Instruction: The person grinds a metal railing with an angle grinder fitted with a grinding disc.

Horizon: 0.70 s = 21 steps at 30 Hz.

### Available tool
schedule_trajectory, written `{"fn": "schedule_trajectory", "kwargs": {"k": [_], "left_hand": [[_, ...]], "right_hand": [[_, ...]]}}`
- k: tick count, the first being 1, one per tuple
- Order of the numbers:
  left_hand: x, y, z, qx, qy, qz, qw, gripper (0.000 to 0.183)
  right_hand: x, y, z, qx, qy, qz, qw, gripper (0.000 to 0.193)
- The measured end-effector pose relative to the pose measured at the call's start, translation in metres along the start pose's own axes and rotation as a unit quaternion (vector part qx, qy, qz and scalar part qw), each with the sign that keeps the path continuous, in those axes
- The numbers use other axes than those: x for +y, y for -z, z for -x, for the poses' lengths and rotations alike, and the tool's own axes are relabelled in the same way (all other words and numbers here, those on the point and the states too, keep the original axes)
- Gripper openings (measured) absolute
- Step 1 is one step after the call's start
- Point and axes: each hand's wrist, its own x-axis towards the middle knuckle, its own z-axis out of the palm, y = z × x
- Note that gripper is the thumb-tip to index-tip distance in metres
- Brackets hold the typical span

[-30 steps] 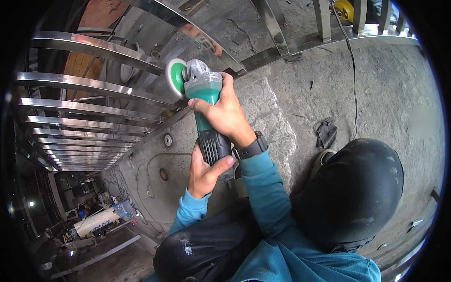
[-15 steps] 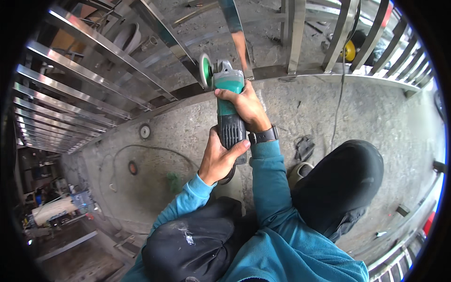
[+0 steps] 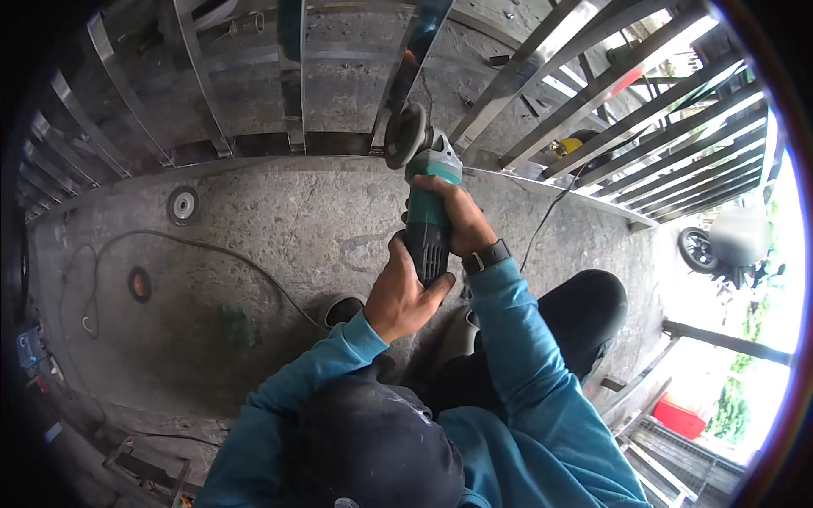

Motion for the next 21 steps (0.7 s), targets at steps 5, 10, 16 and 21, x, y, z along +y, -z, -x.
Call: {"fn": "schedule_trajectory", "kwargs": {"k": [5,10,16,21], "left_hand": [[0.001,-0.011,-0.008,0.004,-0.069,0.124,0.99,0.105],[0.007,-0.006,-0.011,-0.022,-0.079,0.11,0.991,0.11],[0.045,0.019,-0.014,-0.12,-0.024,0.066,0.99,0.111],[0.034,0.011,-0.015,-0.059,-0.082,0.017,0.995,0.11]], "right_hand": [[-0.013,0.006,-0.009,0.052,0.039,0.111,0.992,0.045],[-0.022,-0.002,-0.001,0.069,0.065,0.135,0.986,0.039],[-0.038,-0.006,0.018,0.04,0.106,0.093,0.989,0.044],[-0.039,-0.005,0.013,0.012,0.11,0.068,0.992,0.049]]}}
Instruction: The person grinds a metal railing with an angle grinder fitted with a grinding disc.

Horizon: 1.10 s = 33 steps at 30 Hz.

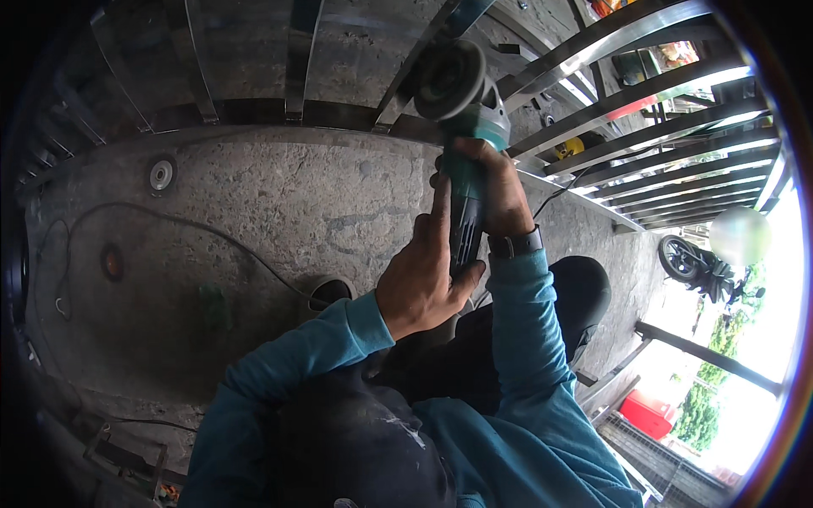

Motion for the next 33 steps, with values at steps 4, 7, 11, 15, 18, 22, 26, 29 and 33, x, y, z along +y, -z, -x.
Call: {"fn": "schedule_trajectory", "kwargs": {"k": [4,7,11,15,18,22,26,29,33], "left_hand": [[-0.009,-0.007,0.004,-0.002,0.029,0.03,0.999,0.111],[-0.018,-0.013,0.009,-0.004,0.048,0.031,0.998,0.111],[-0.025,-0.017,0.013,-0.002,0.048,0.028,0.998,0.111],[-0.017,-0.013,0.012,0.004,0.028,0.019,0.999,0.11],[0.002,-0.002,0.007,-0.028,0.062,0.039,0.997,0.11],[0.01,-0.001,-0.002,0.027,-0.064,-0.014,0.997,0.111],[0.01,0.0,-0.001,0.022,-0.044,-0.012,0.999,0.11],[-0.001,-0.002,0.005,0.016,-0.006,0.004,1.0,0.11],[-0.022,-0.014,0.012,0.015,0.015,0.049,0.999,0.109]], "right_hand": [[0.018,0.012,-0.011,0.013,-0.036,0.037,0.999,0.05],[0.03,0.013,-0.011,0.003,-0.055,0.049,0.997,0.05],[0.039,0.015,-0.011,0.005,-0.069,0.046,0.997,0.049],[0.031,0.016,-0.008,0.007,-0.05,0.045,0.998,0.048],[0.009,0.004,0.004,0.011,-0.007,-0.002,1.0,0.04],[-0.016,-0.001,0.014,-0.018,0.015,-0.042,0.999,0.041],[-0.013,-0.004,0.011,-0.009,0.006,-0.03,0.999,0.041],[0.008,0.001,0.0,0.021,-0.011,0.034,0.999,0.049],[0.034,0.014,-0.012,0.02,-0.045,0.068,0.996,0.047]]}}
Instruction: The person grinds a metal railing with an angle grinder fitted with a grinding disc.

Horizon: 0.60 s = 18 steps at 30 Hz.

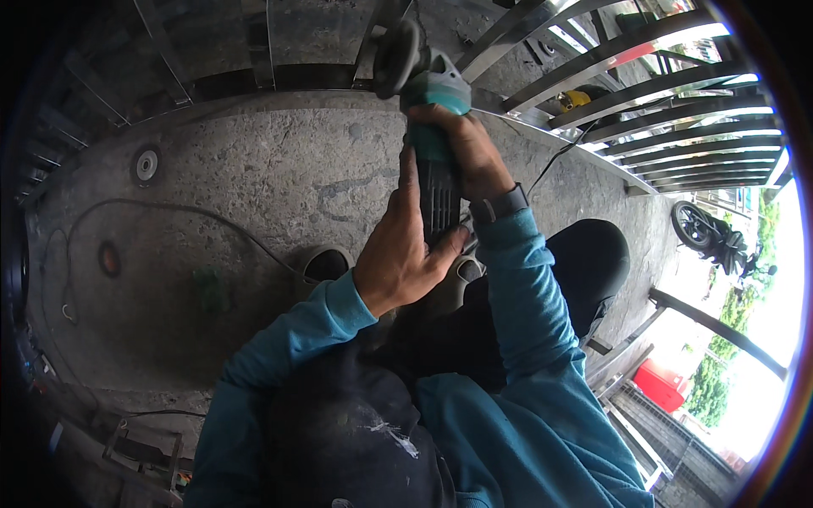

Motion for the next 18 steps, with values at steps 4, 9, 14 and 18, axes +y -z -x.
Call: {"fn": "schedule_trajectory", "kwargs": {"k": [4,9,14,18], "left_hand": [[-0.006,0.003,0.001,-0.002,0.002,0.025,1.0,0.108],[0.009,0.008,-0.003,0.001,-0.032,-0.006,0.999,0.108],[0.025,0.015,-0.006,-0.01,-0.027,-0.018,0.999,0.107],[0.01,0.014,-0.001,0.002,-0.015,-0.007,1.0,0.105]], "right_hand": [[0.005,-0.005,0.0,-0.004,-0.01,-0.007,1.0,0.049],[-0.016,-0.005,0.01,0.007,-0.004,-0.01,1.0,0.049],[-0.027,-0.014,0.02,-0.002,0.019,-0.05,0.999,0.05],[-0.009,-0.013,0.008,-0.012,-0.011,-0.037,0.999,0.049]]}}
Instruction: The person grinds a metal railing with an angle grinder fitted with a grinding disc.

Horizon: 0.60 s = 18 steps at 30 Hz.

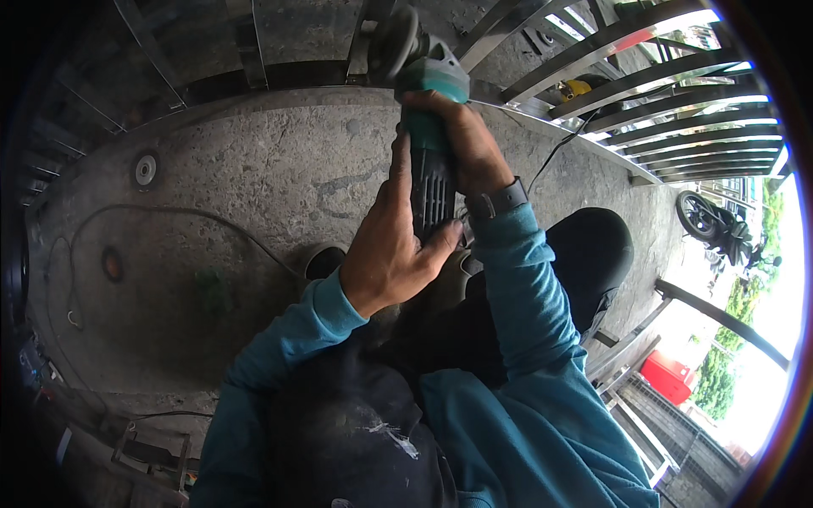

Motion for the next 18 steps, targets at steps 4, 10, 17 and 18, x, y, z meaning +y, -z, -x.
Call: {"fn": "schedule_trajectory", "kwargs": {"k": [4,10,17,18], "left_hand": [[-0.012,0.003,0.003,0.005,-0.01,-0.002,1.0,0.102],[-0.011,0.004,0.004,-0.007,0.011,0.01,1.0,0.104],[-0.016,0.016,-0.004,-0.04,-0.005,0.094,0.995,0.107],[-0.019,0.018,-0.004,-0.035,-0.018,0.085,0.996,0.107]], "right_hand": [[0.014,-0.005,-0.003,-0.016,0.005,-0.028,0.999,0.051],[0.011,-0.008,0.005,0.009,0.002,-0.013,1.0,0.05],[0.017,-0.009,0.011,0.054,0.023,-0.074,0.996,0.038],[0.018,-0.012,0.011,0.07,0.026,-0.064,0.995,0.037]]}}
